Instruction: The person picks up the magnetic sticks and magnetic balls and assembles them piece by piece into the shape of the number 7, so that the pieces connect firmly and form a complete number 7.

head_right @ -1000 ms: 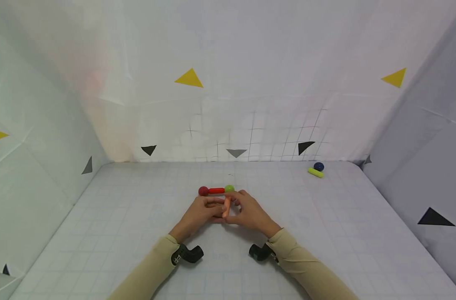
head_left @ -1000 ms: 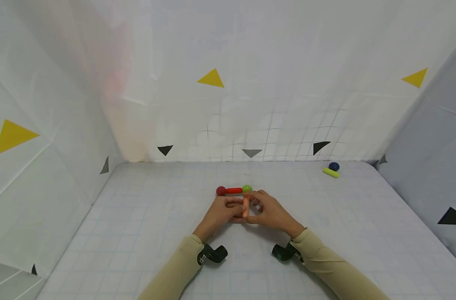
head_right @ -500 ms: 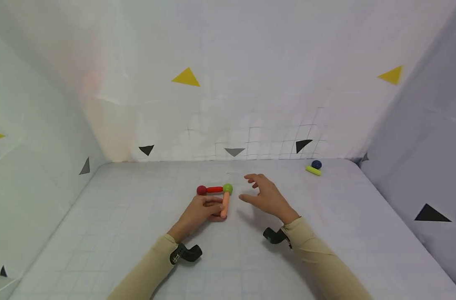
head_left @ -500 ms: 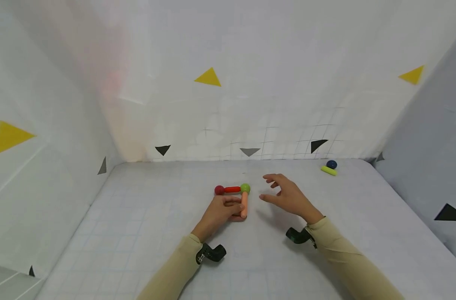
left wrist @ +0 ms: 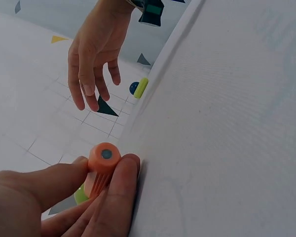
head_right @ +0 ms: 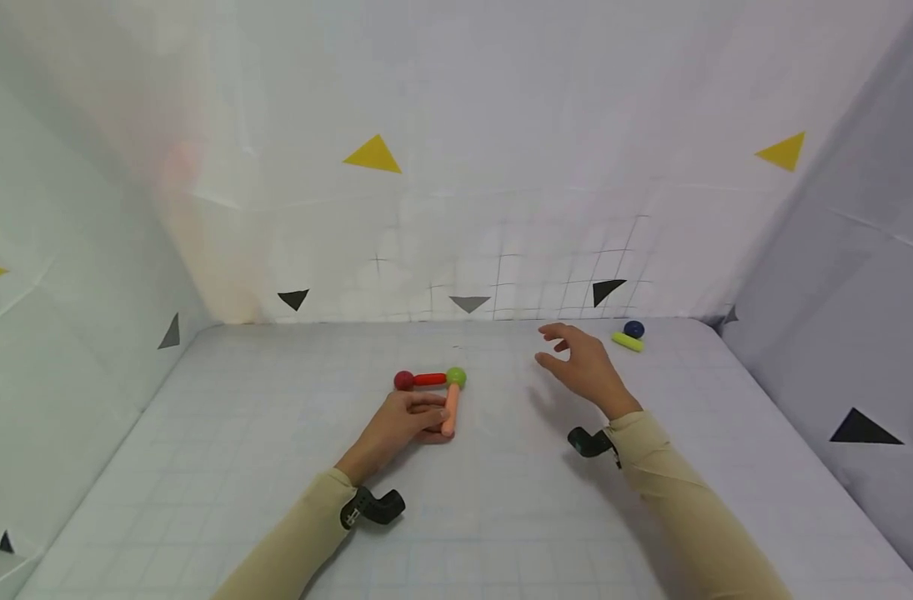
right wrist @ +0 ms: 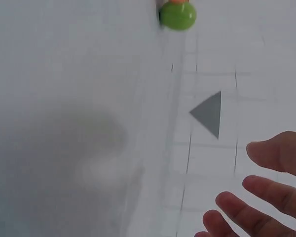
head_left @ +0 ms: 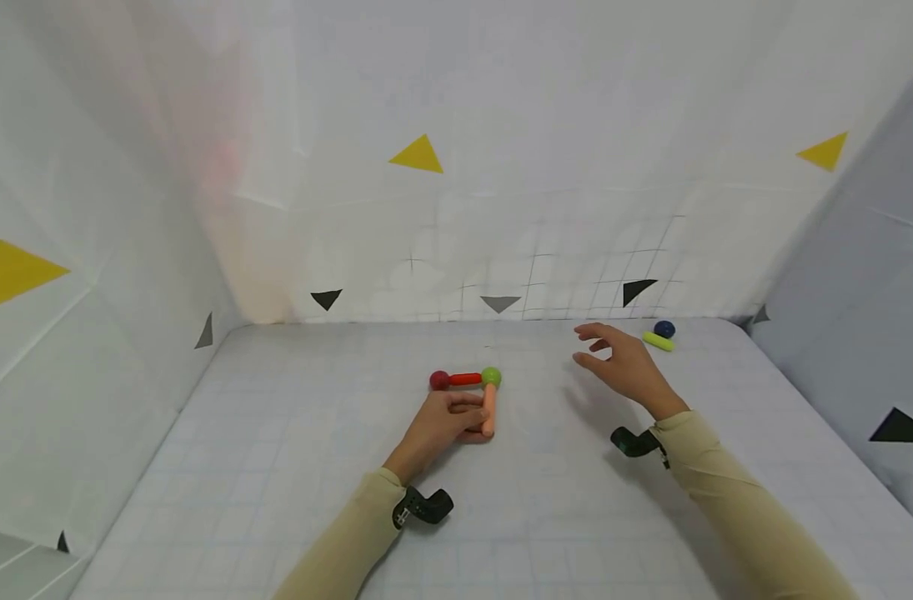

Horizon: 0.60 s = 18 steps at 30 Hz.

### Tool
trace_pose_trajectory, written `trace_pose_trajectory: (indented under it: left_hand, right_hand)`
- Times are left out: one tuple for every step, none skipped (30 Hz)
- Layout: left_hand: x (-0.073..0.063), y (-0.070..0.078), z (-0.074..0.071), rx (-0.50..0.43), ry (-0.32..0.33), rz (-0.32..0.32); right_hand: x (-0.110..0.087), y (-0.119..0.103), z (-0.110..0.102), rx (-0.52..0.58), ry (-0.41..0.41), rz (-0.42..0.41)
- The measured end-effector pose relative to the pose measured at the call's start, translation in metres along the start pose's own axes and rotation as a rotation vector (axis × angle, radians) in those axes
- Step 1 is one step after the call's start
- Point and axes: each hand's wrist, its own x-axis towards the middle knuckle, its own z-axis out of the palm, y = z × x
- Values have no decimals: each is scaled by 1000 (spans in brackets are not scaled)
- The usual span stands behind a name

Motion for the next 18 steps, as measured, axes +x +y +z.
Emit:
trace_pose_trajectory:
  left_hand:
    - [0,0,0,15,5,1]
    - [0,0,0,19,5,-1]
    - [0,1,0,20,4,-1]
    - [0,1,0,22,4,-2]
    - [0,1,0,32,6,0]
    - [0,1,0,42,8,3]
    - [0,1,0,54,10,5]
    - [0,1,1,57,11,3]
    - [0,1,1,71,14,4]
    - [0,1,1,86,20,4]
    - [1,0,1,89,22,3]
    - [1,0,1,90,23,0]
    - [1,0,1,91,23,0]
    - [1,0,1,89,23,-3]
    - [1,0,1,87,23,-5]
    - [1,-1,1,84,21,-1]
    - [1,-1,0,81,20,-2]
    - [1,-1,0,79,20,-3]
  right_hand:
    - [1,3,-3,-2,4,4]
    - [1,5,-6,-6,8,9]
    - [2,8,-9,-13,13,12]
    - [3,10,-12,-19,16,18]
    - [4,13,-14,-23,21,21]
    - [5,15,-17,-30,25,25]
    - [5,18,-19,-39,28,31]
    - [6,22,-21,-43,28,38]
    - [7,25,-23,-47,26,45]
    - [7,29,-25,-52,24,49]
    - [8,33,-27,-54,22,54]
    - [9,37,-28,-57,20,59]
    - [10,40,-30,-61,19,62]
    - [10,43,-31,-66,19,64]
    - [11,47,-33,-69,21,65]
    - [12,49,-35,-72,23,69]
    - [12,52,-36,-72,23,76]
    - [13,54,-38,-73,23,85]
